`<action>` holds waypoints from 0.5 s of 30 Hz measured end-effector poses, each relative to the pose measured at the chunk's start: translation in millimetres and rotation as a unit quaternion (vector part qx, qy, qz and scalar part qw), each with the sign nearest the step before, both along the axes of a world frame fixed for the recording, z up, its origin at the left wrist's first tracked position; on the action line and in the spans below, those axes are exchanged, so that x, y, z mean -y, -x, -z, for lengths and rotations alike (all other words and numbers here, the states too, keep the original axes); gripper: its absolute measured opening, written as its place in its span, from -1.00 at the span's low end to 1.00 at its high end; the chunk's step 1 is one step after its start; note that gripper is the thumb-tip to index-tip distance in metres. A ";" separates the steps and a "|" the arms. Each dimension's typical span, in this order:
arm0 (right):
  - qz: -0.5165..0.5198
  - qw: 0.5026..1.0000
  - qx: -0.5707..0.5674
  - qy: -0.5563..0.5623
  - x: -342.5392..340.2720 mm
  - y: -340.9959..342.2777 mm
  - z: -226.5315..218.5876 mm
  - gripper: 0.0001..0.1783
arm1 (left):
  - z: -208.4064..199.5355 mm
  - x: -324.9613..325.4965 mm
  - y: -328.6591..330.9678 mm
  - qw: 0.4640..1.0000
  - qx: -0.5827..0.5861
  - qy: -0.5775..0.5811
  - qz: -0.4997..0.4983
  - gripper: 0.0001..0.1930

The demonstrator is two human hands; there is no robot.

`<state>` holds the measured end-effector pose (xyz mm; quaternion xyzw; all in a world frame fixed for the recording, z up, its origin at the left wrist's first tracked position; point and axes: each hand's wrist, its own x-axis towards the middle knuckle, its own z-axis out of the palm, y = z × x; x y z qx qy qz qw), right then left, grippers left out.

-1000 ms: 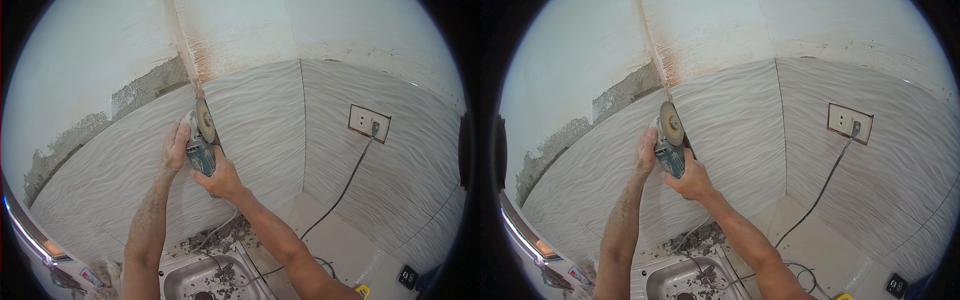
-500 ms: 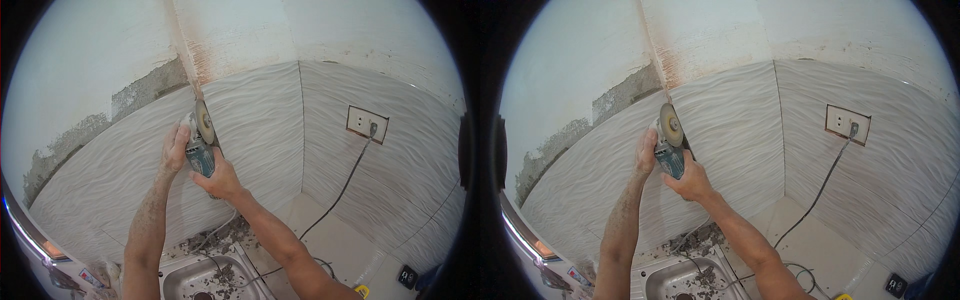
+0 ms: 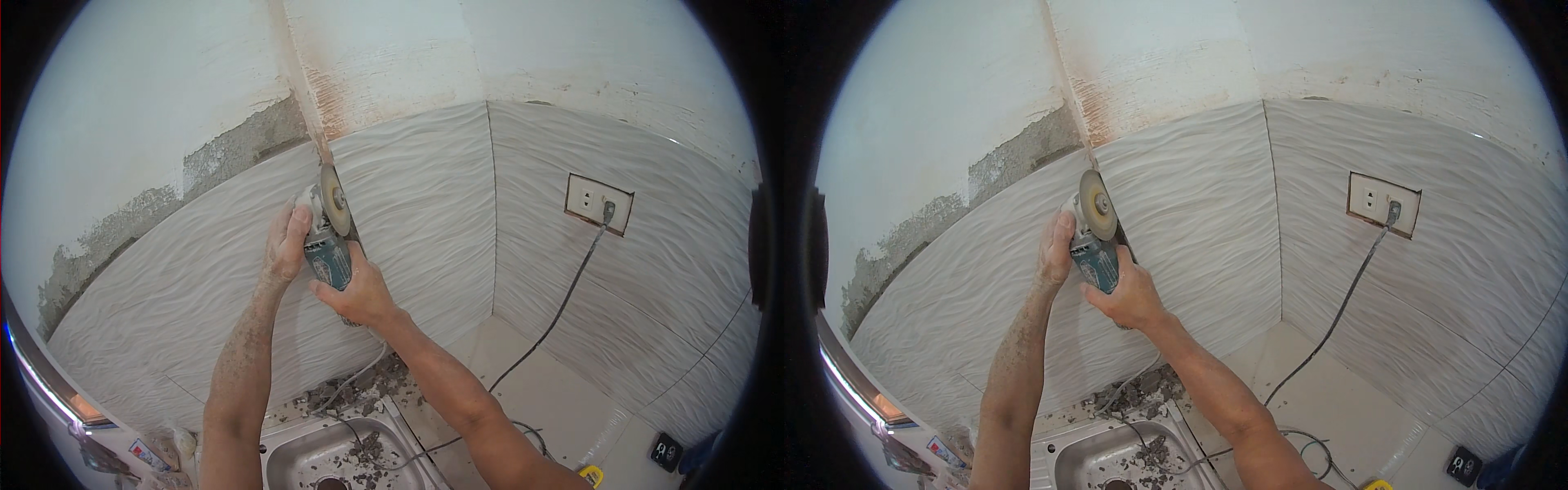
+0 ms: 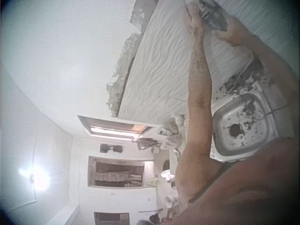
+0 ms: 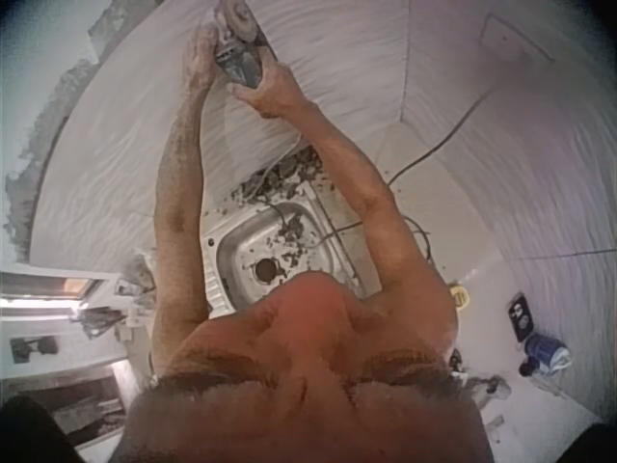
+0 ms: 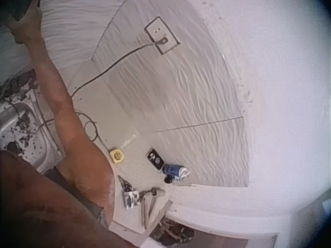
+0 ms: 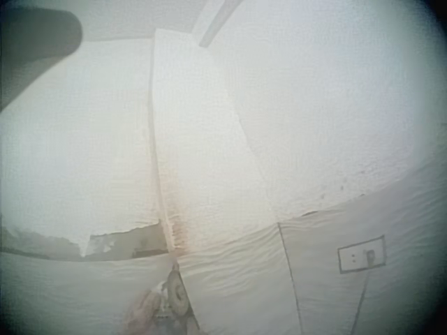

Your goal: Cutting a vertical groove into a tiled wall next to a sink using a handheld angle grinder.

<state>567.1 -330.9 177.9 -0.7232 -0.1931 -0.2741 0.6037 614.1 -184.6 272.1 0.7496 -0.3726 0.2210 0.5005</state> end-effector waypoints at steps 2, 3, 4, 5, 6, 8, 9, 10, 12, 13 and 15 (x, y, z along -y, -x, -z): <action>0.001 1.000 0.005 0.000 1.9 1.2 -0.1 -0.16 | 2.6 1.5 -0.7 1.000 0.005 0.013 0.007 -0.38; 0.001 1.000 0.009 0.000 3.2 3.6 -0.8 -0.15 | 4.3 0.9 1.9 1.000 0.018 0.014 -0.007 -0.39; 0.002 1.000 0.012 0.001 2.7 8.4 -2.7 -0.15 | 6.0 -0.9 4.4 0.999 0.032 0.016 -0.021 -0.40; -0.002 1.000 0.019 0.012 1.1 15.8 -4.0 -0.13 | 11.0 -5.6 7.7 0.999 0.035 0.017 -0.019 -0.40; -0.006 0.999 0.026 0.023 -0.5 24.4 -6.4 -0.12 | 18.4 -13.5 12.6 0.998 0.037 0.052 -0.001 -0.41; -0.023 0.998 -0.016 0.056 -11.2 52.5 -21.5 -0.11 | 28.3 -35.8 25.2 0.995 0.047 0.087 0.013 -0.41; -0.037 0.993 -0.063 0.089 -16.6 65.4 -27.0 -0.10 | 34.4 -46.2 27.8 0.991 -0.003 0.133 0.028 -0.39; -0.036 0.993 -0.059 0.094 -19.8 74.5 -26.1 -0.10 | 39.4 -50.9 26.0 0.981 -0.053 0.180 0.045 -0.36; -0.020 0.998 -0.051 0.021 -28.0 91.3 -17.3 -0.16 | 51.5 -47.0 10.1 0.977 -0.075 0.195 0.049 -0.33; -0.017 0.998 -0.048 0.030 -27.0 96.2 -7.3 -0.16 | 52.8 -38.0 11.6 0.972 -0.102 0.204 0.058 -0.29; -0.003 0.998 -0.032 -0.047 -17.5 101.6 18.8 -0.20 | 28.4 -17.9 36.6 0.964 -0.179 0.185 0.065 -0.30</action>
